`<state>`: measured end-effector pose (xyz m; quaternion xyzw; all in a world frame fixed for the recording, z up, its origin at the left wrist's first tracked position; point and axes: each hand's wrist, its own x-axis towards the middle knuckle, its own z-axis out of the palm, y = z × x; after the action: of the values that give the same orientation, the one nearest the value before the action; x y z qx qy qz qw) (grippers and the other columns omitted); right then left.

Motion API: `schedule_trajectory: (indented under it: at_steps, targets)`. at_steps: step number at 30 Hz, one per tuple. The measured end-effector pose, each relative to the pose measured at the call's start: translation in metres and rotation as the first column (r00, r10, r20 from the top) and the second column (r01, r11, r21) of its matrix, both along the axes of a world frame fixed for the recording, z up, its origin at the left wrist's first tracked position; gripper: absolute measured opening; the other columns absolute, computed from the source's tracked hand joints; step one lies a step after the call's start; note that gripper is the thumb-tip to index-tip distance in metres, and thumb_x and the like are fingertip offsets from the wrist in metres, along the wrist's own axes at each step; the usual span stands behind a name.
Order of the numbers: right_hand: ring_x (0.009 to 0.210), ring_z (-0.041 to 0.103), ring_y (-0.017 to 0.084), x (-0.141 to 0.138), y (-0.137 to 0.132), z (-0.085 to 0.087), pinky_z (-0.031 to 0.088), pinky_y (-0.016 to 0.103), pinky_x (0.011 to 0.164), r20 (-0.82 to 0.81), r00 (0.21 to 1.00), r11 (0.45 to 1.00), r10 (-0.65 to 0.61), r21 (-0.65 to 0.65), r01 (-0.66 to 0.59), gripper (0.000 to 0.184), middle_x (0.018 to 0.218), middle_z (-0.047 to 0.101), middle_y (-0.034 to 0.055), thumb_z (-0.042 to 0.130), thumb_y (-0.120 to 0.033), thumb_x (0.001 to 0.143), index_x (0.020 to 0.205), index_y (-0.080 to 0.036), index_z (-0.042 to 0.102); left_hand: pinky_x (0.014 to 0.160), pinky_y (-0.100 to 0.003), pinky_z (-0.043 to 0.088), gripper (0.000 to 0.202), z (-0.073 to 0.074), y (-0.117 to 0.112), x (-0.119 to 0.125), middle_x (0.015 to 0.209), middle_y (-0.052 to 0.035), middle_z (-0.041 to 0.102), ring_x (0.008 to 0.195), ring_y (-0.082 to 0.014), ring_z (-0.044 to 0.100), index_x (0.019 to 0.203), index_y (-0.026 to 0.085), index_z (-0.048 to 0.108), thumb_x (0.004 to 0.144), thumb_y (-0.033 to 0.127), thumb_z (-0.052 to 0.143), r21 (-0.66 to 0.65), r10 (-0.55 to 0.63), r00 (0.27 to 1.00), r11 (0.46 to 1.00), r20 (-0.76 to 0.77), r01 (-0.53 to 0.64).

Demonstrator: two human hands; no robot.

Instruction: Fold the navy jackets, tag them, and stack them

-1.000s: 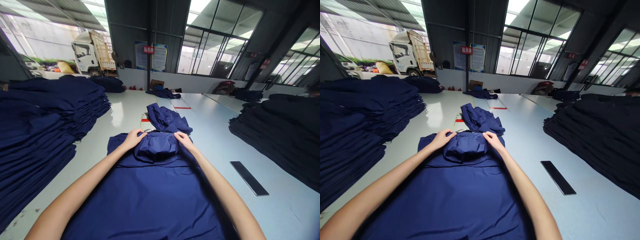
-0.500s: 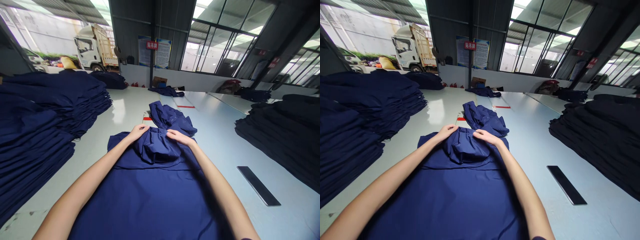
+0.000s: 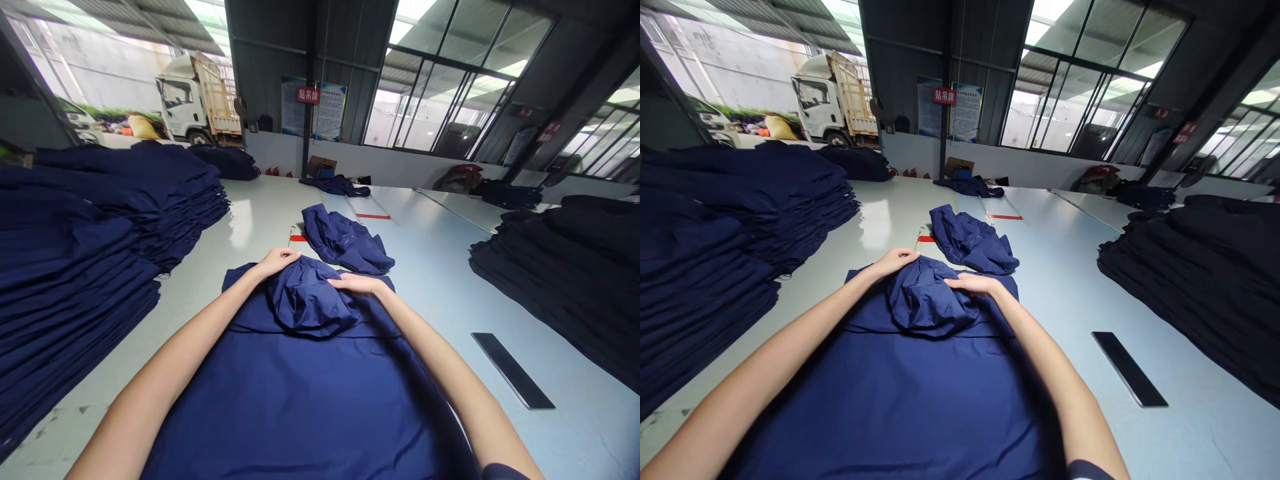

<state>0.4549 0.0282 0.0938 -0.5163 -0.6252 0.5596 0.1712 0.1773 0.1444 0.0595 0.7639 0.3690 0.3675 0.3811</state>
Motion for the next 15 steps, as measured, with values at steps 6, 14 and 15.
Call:
schedule_trajectory:
  at_steps: [6, 14, 15]
  targets:
    - [0.061, 0.049, 0.015, 0.021, 0.000, -0.015, 0.040, 0.029, 0.061, 0.431, 0.850, 0.853, -0.304, 0.521, 0.041, 0.059, 0.062, 0.056, -0.0009, 0.059, -0.074, 0.088, 0.062, -0.021, 0.055, 0.085, -0.034, 0.053, 0.065, 0.001, 0.001, -0.024, 0.091, -0.0083, 0.078, 0.090, -0.0275, 0.068, 0.078, 0.020, 0.077, 0.077, 0.082, 0.059, 0.048, -0.012, 0.989, 0.999, -0.147, 0.020]
    - [0.072, 0.052, 0.019, 0.022, 0.018, -0.032, 0.044, 0.030, 0.071, 0.204, 0.792, 0.535, -0.575, 0.826, 0.176, 0.036, 0.079, 0.061, 0.0000, 0.061, -0.058, 0.089, 0.085, -0.024, 0.051, 0.110, -0.053, 0.039, 0.055, -0.023, -0.014, -0.018, 0.119, -0.0169, 0.066, 0.123, -0.0405, 0.053, 0.115, 0.022, 0.075, 0.083, 0.065, 0.070, 0.393, 0.276, 0.893, 0.911, -0.356, -0.125]
    - [0.073, 0.054, 0.020, 0.020, 0.021, -0.036, 0.045, 0.031, 0.072, 0.243, 0.765, 0.537, -0.596, 0.829, 0.156, 0.034, 0.080, 0.062, 0.0010, 0.061, -0.056, 0.090, 0.087, -0.024, 0.052, 0.109, -0.054, 0.039, 0.052, -0.027, -0.015, -0.016, 0.119, -0.0176, 0.065, 0.122, -0.0400, 0.053, 0.116, 0.021, 0.075, 0.087, 0.063, 0.067, 0.454, 0.327, 0.862, 0.881, -0.387, -0.130]
